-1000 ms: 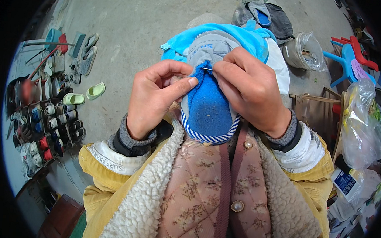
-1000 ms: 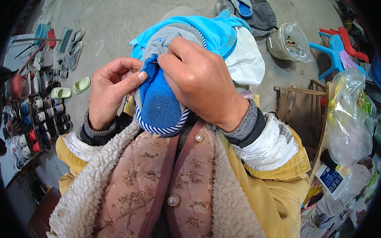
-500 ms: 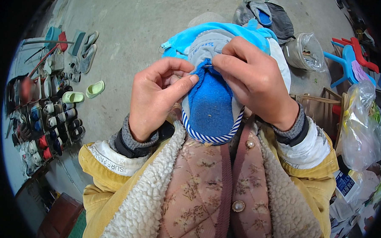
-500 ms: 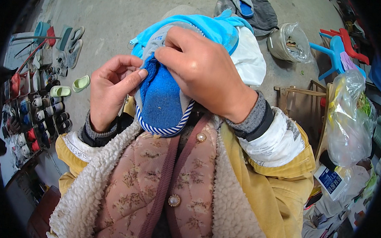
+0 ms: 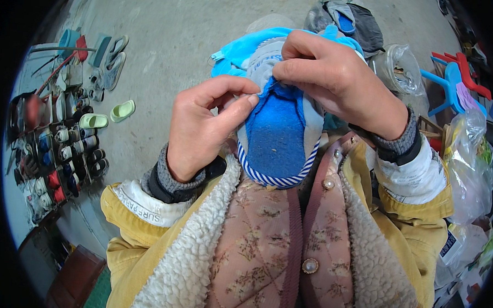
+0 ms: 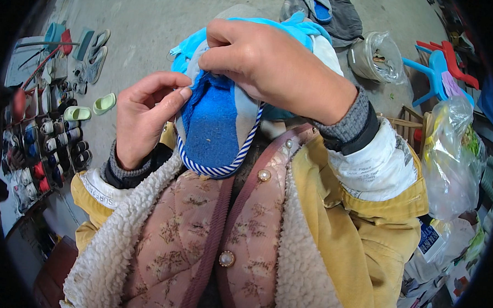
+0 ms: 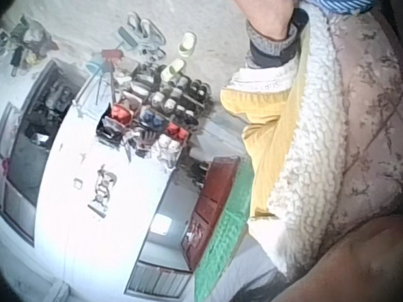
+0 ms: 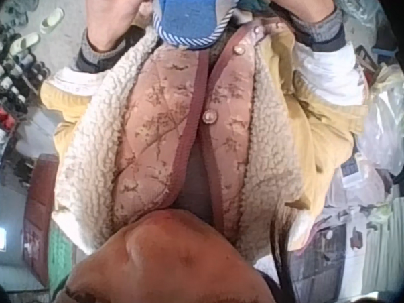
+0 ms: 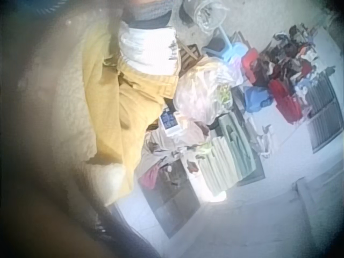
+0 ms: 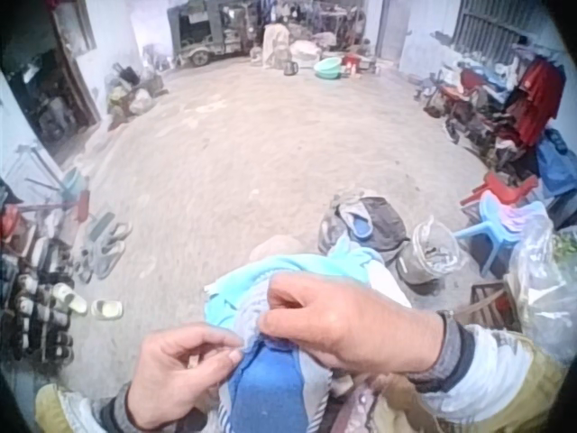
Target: The person sews a blue and white slipper using a needle and thread, repeatedly inserting the needle and pulling the thread through the fabric. They adjust the slipper's position and inspect the stitching while seated on the floor.
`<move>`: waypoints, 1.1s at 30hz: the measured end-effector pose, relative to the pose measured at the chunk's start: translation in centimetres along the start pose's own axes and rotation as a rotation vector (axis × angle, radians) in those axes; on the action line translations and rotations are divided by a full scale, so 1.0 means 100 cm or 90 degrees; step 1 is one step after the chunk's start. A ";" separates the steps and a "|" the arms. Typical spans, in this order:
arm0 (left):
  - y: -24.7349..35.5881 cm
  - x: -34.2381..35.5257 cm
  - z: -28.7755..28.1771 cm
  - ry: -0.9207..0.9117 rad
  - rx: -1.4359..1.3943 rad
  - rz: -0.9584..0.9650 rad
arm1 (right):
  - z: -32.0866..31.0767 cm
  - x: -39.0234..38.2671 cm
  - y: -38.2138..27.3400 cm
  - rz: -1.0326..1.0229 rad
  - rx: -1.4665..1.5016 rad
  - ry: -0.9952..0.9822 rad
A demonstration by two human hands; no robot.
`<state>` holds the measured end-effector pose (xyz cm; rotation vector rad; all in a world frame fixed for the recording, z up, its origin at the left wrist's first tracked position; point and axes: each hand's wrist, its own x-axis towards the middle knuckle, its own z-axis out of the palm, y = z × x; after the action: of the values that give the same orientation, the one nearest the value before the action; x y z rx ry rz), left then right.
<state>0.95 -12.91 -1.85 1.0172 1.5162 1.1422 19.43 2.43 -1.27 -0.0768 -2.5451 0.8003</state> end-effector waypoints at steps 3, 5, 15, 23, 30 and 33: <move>0.000 0.001 -0.002 -0.026 0.024 -0.004 | -0.002 0.005 0.007 -0.022 0.034 -0.031; -0.001 0.003 -0.004 -0.047 0.020 -0.006 | -0.004 0.008 0.013 -0.040 0.061 -0.056; -0.009 0.020 -0.014 -0.153 -0.067 -0.111 | -0.004 0.018 0.025 -0.066 0.149 -0.134; -0.016 0.025 -0.017 -0.200 -0.150 -0.195 | 0.002 0.014 0.030 -0.065 0.212 -0.140; -0.024 0.025 -0.012 -0.181 -0.161 -0.174 | 0.017 0.004 0.027 -0.014 0.293 -0.067; -0.027 0.025 -0.011 -0.154 -0.179 -0.167 | 0.023 0.001 0.021 0.006 0.236 -0.021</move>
<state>-0.83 -11.33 -4.89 0.7136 1.2150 0.9745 18.13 2.97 -4.11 0.0442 -2.3826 1.2711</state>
